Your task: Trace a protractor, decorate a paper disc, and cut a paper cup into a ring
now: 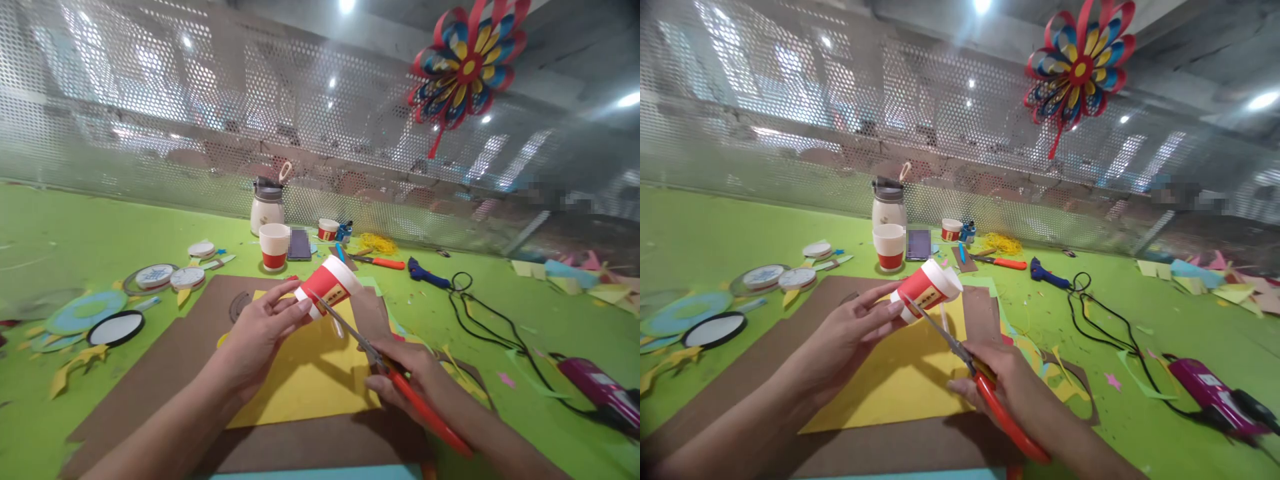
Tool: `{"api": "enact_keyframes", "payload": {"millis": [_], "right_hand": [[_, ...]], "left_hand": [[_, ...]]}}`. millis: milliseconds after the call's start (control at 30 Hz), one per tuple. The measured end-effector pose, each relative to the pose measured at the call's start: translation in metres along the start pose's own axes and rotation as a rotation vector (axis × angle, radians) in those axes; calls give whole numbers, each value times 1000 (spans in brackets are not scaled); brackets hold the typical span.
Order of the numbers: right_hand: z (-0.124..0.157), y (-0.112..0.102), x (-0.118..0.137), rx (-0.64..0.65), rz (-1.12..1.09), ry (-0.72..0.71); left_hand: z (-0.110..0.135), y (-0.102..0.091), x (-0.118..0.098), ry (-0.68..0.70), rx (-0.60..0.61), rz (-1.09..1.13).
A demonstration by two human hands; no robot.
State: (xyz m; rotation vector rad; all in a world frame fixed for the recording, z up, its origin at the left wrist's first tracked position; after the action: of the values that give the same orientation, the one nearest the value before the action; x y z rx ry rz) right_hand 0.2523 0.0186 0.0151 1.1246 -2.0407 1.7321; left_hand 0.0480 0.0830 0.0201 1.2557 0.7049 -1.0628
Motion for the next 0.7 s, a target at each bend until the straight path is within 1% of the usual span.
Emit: {"api": "enact_keyframes", "payload": {"millis": [67, 200, 267, 433, 567, 700], "right_hand": [[0, -1, 2, -14, -12, 0], [0, 0, 1, -25, -7, -2], [1, 0, 1, -28, -2, 2], [4, -1, 4, -8, 2, 55], [5, 0, 6, 5, 4, 60], [2, 1, 5, -34, 11, 34]], "left_hand": [[1, 1, 1, 4, -11, 21], [3, 7, 2, 39, 84, 16], [4, 6, 2, 41, 97, 15], [4, 4, 3, 27, 67, 30], [2, 1, 0, 83, -9, 15], [5, 0, -4, 148, -75, -57]]}}
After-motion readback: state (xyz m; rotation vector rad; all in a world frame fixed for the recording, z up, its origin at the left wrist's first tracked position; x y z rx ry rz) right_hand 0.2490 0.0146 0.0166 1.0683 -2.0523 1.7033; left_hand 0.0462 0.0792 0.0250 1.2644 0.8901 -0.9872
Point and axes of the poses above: each hand's wrist, its own z-axis away from the middle knuckle, its own y-axis out of the palm, x = y × z, the point moved 6 cm from there along -z, towards the middle knuckle, and after that the axes turned 6 degrees about -x, right-handed, at the moved point
